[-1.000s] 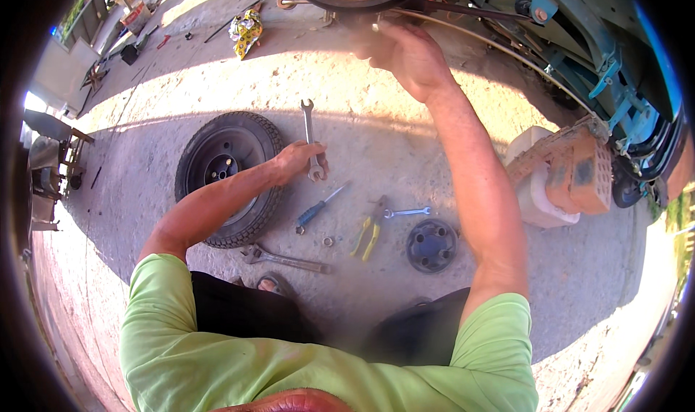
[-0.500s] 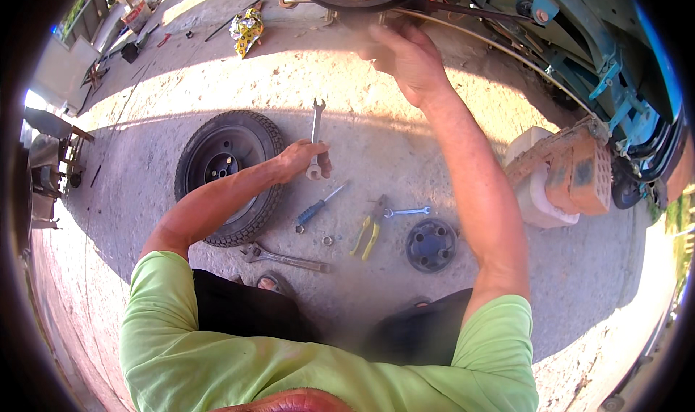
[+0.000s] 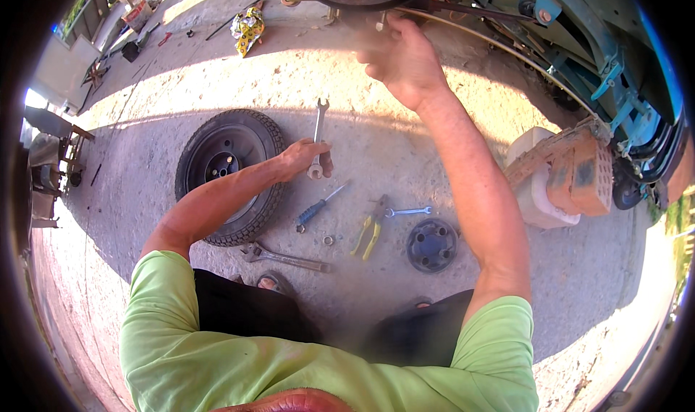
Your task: The person works on the rear brake assembly of a vehicle, using a wrench and pliers to remove and replace components, and then positions a wheel against the hub.
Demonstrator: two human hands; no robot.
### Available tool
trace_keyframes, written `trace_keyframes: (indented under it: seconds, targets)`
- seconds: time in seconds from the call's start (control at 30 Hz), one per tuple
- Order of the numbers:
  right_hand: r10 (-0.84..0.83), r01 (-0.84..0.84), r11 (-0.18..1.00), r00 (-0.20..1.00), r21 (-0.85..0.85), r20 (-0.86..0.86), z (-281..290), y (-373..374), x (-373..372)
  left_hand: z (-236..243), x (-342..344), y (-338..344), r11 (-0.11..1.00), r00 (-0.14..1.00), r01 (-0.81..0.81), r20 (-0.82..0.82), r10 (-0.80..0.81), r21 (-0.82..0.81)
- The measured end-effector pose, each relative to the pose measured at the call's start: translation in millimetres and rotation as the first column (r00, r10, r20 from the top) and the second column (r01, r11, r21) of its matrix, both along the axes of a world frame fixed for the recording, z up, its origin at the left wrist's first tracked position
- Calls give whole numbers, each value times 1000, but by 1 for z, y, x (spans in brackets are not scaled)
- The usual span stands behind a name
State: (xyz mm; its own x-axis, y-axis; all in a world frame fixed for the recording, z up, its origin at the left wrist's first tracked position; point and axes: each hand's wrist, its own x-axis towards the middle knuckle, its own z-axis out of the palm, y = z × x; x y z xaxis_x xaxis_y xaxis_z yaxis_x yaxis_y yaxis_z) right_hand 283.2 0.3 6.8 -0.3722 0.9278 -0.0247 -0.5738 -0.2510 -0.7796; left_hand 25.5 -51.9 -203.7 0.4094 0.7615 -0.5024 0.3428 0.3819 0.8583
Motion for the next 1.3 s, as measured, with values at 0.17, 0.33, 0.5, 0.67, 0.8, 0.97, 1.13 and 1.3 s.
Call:
trace_keyframes:
  seconds: [0.17,0.33,0.5,0.67,0.8,0.97,1.13,1.3]
  targets:
    - [-61,59,997,998,50,34,-12,8,3,9,1,-2,1000,1000,13,14,-12,-25]
    - [-40,41,999,999,29,-33,-10,3,-2,11,0,-2,999,1000,14,22,-13,-41]
    - [52,-47,998,988,34,-144,-18,11,5,6,1,0,999,1000,23,-5,-24,-26]
    - [-91,94,995,993,36,-75,-13,7,4,10,6,2,999,1000,13,-6,-13,-35]
    - [86,-87,996,984,5,-158,-14,8,1,0,-2,4,1000,1000,17,-11,-17,-19]
    - [66,-60,993,997,105,-51,-28,25,6,10,-3,-4,999,999,45,10,-45,-19]
    - [-508,328,837,762,438,400,-39,44,29,2,14,3,998,999,37,42,-35,-57]
    - [72,-75,996,996,46,48,-28,26,16,6,6,-3,998,997,47,58,-44,-49]
